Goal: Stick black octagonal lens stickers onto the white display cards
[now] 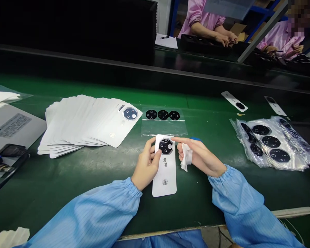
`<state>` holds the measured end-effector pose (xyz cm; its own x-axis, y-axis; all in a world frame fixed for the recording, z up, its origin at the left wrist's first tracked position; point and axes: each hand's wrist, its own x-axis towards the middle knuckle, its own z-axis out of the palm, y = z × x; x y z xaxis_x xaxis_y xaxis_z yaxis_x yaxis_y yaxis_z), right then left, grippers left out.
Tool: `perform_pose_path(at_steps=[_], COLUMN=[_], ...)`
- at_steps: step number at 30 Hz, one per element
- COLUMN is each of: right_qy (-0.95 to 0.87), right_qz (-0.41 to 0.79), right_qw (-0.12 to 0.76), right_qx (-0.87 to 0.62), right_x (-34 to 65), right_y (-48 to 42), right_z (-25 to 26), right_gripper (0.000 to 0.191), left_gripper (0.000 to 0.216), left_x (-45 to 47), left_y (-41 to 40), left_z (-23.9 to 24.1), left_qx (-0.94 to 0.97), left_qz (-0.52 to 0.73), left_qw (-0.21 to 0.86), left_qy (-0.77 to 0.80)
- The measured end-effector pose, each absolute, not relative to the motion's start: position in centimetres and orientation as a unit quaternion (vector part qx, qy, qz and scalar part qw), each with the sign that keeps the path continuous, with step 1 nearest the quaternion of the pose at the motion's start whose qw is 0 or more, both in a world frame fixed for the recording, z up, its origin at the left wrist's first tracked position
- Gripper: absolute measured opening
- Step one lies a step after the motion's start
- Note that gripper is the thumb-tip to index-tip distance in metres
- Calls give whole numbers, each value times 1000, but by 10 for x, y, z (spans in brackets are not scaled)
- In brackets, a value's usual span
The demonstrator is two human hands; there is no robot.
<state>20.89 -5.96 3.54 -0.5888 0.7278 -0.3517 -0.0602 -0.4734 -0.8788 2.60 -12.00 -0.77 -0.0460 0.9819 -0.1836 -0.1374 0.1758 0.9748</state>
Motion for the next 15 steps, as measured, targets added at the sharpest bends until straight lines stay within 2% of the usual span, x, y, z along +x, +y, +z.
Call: perform_pose_path(at_steps=[3,10,15], right_qy=[-453,-616,-598], right_qz=[766,639,652], right_qw=[267,269,305], right_qx=[-370,-373,-354], right_x=[208,207,206], right_y=[-61,-68,-70], right_z=[38,37,31], right_gripper=[35,40,22], left_gripper=[44,44,44], left_x=[26,26,28], left_y=[-120,-122,-122], left_z=[-9,-9,-9], left_qx=[404,399,398], left_qz=[500,503,499], left_qw=[560,564,562], left_qy=[522,519,526])
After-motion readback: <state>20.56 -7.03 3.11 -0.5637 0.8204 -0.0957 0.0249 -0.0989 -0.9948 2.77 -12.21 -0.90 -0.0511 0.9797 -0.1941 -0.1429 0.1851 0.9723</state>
